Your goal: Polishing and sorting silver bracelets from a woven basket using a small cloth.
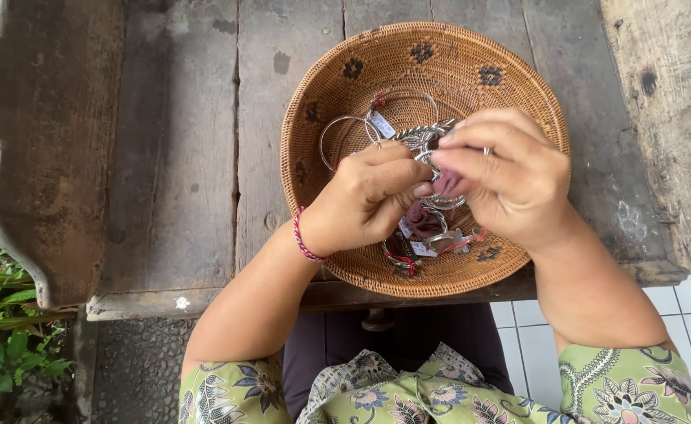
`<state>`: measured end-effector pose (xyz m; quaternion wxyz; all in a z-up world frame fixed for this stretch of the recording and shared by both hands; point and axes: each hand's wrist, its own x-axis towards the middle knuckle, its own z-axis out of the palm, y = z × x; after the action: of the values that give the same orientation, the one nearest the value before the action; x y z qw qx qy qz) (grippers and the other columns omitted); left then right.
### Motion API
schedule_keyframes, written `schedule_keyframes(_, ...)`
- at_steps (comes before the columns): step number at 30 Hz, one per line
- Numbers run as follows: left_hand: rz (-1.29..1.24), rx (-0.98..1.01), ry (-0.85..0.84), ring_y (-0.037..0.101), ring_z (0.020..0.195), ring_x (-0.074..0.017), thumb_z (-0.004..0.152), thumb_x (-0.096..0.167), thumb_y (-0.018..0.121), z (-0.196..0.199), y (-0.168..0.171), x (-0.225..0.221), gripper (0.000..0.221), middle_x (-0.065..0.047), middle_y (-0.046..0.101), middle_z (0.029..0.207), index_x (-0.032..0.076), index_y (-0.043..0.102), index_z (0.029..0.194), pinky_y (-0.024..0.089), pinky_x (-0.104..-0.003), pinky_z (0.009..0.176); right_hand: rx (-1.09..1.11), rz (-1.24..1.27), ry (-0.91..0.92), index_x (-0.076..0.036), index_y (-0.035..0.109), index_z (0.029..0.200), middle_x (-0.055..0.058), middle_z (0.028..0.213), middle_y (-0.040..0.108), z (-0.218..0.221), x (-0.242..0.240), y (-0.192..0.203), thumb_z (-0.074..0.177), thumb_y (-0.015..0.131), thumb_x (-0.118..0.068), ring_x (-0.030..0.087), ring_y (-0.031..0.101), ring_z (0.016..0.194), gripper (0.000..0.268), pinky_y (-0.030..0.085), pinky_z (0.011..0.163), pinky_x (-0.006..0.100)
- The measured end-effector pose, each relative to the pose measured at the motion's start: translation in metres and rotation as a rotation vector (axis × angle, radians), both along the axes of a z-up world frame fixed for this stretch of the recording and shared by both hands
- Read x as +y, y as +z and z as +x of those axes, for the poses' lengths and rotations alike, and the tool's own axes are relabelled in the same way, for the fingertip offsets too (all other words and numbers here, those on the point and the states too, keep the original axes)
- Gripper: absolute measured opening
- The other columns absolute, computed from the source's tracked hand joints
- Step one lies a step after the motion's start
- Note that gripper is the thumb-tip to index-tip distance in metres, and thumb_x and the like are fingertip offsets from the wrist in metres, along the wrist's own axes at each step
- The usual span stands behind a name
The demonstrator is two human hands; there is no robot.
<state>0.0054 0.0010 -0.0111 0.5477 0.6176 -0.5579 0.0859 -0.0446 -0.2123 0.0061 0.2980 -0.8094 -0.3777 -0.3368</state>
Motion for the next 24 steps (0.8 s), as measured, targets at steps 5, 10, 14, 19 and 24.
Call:
schedule_keyframes(5,0.029,0.006,-0.003,0.044,0.069,-0.0274,0.105,0.007,0.051,-0.001,0.004,0.002,0.015,-0.009,0.045,0.077,-0.002,0.060,0.098,0.040,-0.039,0.066,-0.009,0.100,-0.018,0.013,0.070,0.106,0.026,0.095,0.068,0.005,-0.009,-0.003,0.106,0.058,0.002,0.037,0.070,0.088,0.017,0.063,0.081,0.043)
schedule_keyframes(10,-0.008,0.009,0.010,0.045,0.071,-0.0257,0.108,0.015,0.046,0.000,0.000,0.002,0.022,-0.008,0.045,0.079,0.001,0.062,0.101,0.040,-0.037,0.066,0.039,0.023,0.060,-0.004,0.068,0.126,0.023,0.125,0.064,-0.001,-0.004,-0.007,0.096,0.084,0.002,0.038,0.061,0.113,0.034,0.061,0.095,0.045)
schedule_keyframes(14,0.012,0.012,0.017,0.048,0.071,-0.0267,0.106,0.009,0.052,0.002,-0.001,0.002,0.014,-0.009,0.047,0.079,-0.001,0.062,0.105,0.043,-0.039,0.071,0.028,0.024,-0.048,0.008,0.073,0.114,0.025,0.106,0.070,-0.001,-0.002,0.001,0.103,0.068,0.003,0.041,0.067,0.100,0.013,0.059,0.091,0.049)
schedule_keyframes(19,0.024,0.027,0.037,0.046,0.070,-0.0245,0.107,0.014,0.048,0.001,0.002,0.001,0.022,-0.009,0.045,0.079,0.000,0.056,0.093,0.040,-0.036,0.065,0.025,0.015,0.048,-0.001,0.069,0.123,0.022,0.117,0.066,0.002,-0.006,-0.008,0.096,0.076,-0.013,0.036,0.063,0.110,0.030,0.061,0.098,0.045)
schedule_keyframes(24,0.033,0.008,0.004,0.050,0.070,-0.0281,0.106,0.010,0.052,0.001,0.002,0.001,0.015,-0.009,0.048,0.079,0.000,0.062,0.102,0.045,-0.039,0.074,0.050,0.038,-0.048,0.008,0.073,0.108,0.020,0.091,0.071,0.000,-0.007,0.001,0.103,0.064,0.012,0.035,0.070,0.090,0.011,0.063,0.088,0.047)
